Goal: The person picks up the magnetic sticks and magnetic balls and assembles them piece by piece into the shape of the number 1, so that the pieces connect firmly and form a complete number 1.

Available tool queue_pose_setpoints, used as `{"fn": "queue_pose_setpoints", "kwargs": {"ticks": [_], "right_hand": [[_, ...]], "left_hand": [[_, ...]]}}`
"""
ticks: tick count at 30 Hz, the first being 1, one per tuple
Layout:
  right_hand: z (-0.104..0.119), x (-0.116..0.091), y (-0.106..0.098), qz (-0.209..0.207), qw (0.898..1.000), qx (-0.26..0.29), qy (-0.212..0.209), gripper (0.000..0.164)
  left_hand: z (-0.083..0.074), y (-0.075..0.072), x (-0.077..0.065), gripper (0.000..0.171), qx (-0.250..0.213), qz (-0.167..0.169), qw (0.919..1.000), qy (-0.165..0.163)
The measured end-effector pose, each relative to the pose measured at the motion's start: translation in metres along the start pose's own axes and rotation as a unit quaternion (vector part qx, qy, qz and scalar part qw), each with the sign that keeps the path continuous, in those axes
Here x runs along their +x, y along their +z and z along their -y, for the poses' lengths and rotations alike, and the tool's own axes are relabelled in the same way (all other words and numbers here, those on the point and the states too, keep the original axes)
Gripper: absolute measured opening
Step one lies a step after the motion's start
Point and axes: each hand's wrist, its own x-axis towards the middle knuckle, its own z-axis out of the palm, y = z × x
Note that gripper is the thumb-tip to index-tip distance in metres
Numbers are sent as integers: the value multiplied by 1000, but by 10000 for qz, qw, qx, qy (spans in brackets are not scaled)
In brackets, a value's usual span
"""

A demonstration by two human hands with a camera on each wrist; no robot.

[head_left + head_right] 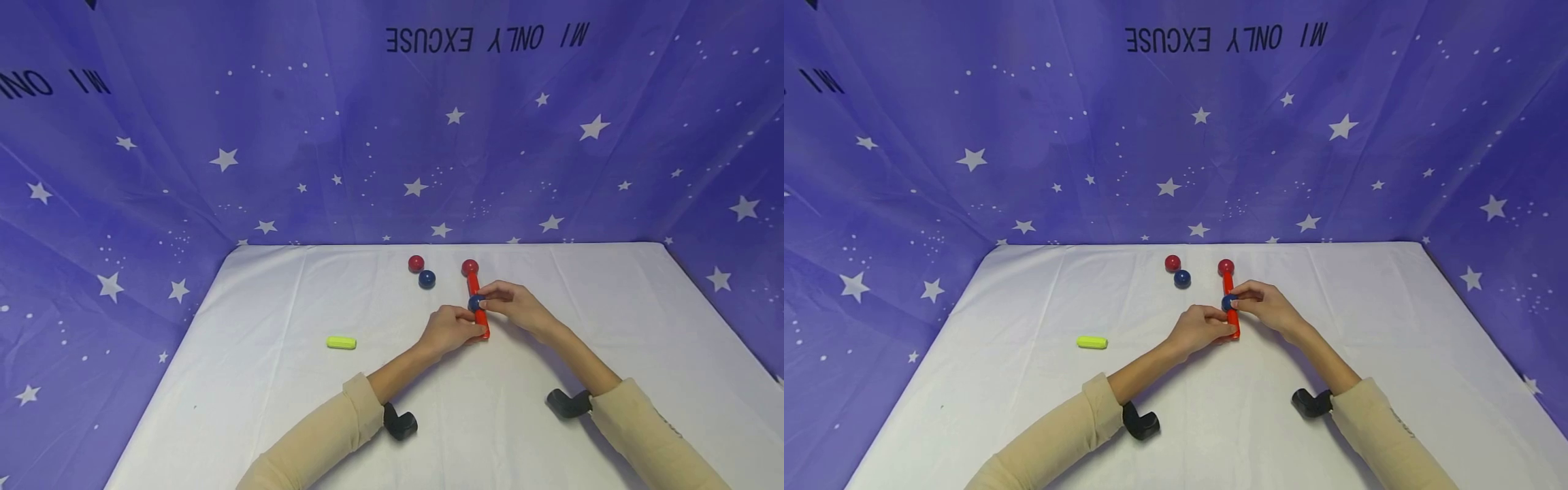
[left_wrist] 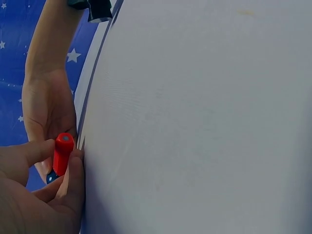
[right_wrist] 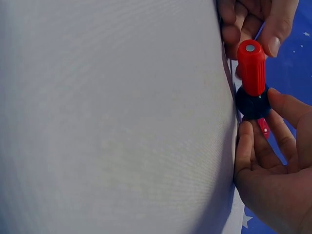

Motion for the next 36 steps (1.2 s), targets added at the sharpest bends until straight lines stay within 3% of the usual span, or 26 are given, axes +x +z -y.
{"fn": "queue_pose_setpoints", "kwargs": {"ticks": [8, 20, 28, 36], "right_hand": [[-1, 1, 0, 12, 10000, 22, -4, 35], [0, 2, 1, -59, 9999, -78, 62, 35], [0, 1, 1, -55, 9998, -166, 105, 34], [-2, 1, 1, -23, 10000, -90, 6, 34]], "left_hand": [[5, -18, -3, 29, 203, -37, 9989, 429], [16, -46, 7, 24, 541, -819, 9893, 1083], [22, -64, 18, 23, 372, -1762, 9771, 1130], [28, -65, 32, 29, 385, -2176, 9689, 1114]]}}
